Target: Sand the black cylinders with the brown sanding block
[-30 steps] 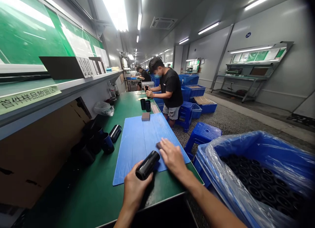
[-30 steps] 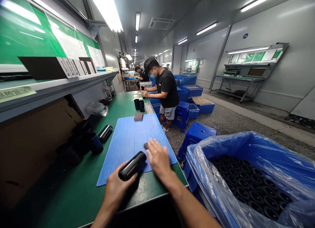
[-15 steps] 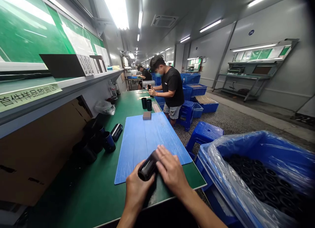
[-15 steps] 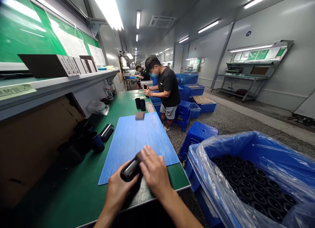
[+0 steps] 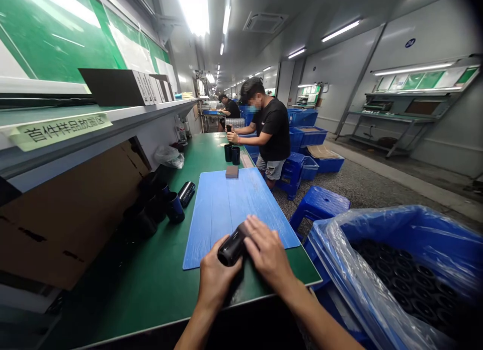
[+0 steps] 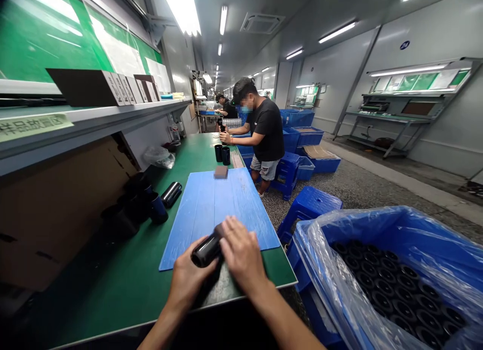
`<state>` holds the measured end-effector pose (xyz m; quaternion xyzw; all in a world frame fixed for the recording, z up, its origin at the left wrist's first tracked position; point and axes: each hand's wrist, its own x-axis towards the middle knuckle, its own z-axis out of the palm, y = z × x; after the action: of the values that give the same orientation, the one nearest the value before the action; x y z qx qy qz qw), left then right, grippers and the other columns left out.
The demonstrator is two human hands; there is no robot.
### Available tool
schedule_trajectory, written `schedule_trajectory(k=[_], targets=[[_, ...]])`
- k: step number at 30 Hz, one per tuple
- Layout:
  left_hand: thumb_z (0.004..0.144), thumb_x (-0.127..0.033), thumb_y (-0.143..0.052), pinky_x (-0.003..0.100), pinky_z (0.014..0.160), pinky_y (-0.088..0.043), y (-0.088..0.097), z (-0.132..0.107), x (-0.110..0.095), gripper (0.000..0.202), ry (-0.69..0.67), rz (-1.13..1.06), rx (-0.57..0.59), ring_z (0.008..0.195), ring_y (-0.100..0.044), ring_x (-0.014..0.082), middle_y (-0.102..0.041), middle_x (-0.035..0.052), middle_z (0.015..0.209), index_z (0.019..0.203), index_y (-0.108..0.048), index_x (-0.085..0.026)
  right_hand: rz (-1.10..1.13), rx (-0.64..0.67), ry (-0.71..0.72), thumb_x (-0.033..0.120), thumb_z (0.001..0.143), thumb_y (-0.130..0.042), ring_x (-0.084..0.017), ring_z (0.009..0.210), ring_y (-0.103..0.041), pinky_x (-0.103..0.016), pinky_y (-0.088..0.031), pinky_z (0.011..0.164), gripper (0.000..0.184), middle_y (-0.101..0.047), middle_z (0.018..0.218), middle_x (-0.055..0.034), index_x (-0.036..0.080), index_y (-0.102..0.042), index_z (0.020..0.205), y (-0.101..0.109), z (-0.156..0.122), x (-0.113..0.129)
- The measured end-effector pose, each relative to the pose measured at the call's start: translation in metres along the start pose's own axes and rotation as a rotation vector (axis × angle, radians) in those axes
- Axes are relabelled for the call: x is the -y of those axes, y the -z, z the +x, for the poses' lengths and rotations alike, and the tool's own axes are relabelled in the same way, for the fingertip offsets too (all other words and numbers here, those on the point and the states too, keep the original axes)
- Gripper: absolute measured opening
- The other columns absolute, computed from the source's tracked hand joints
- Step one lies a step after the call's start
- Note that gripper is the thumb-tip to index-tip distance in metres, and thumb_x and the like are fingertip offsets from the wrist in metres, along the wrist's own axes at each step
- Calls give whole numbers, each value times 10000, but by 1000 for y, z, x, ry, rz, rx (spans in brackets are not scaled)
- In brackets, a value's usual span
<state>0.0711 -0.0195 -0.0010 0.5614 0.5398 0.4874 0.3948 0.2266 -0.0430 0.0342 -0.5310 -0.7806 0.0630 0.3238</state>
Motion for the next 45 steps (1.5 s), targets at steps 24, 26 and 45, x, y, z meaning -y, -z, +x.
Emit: schedule_trajectory(k=[24,26,45], targets=[[697,-314,-761,354,922,-569,0,-2,-5,482,9,-20,-10,998,-725,285,-776,89,1074,1149,-705,-154,-14,3,14,270,996,-465,-298,1423,-441,-553,-423,1093,502,-476,1531,-70,298,-456,1497,2,2,5],[742,-337,-720,349,907,-576,1,-2,-4,428,-6,-60,-1,1007,-725,283,-773,88,1092,1133,-715,-164,9,54,111,289,983,-496,-295,1438,-419,-543,-417,1106,548,-450,1549,-62,306,-409,1524,3,3,4],[609,-346,-823,418,940,-574,1,2,-7,539,34,23,-42,993,-734,323,-786,94,1035,1104,-728,-157,123,-189,-174,309,962,-528,-301,1370,-510,-597,-367,1132,390,-606,1408,-79,285,-641,1335,11,20,-40]])
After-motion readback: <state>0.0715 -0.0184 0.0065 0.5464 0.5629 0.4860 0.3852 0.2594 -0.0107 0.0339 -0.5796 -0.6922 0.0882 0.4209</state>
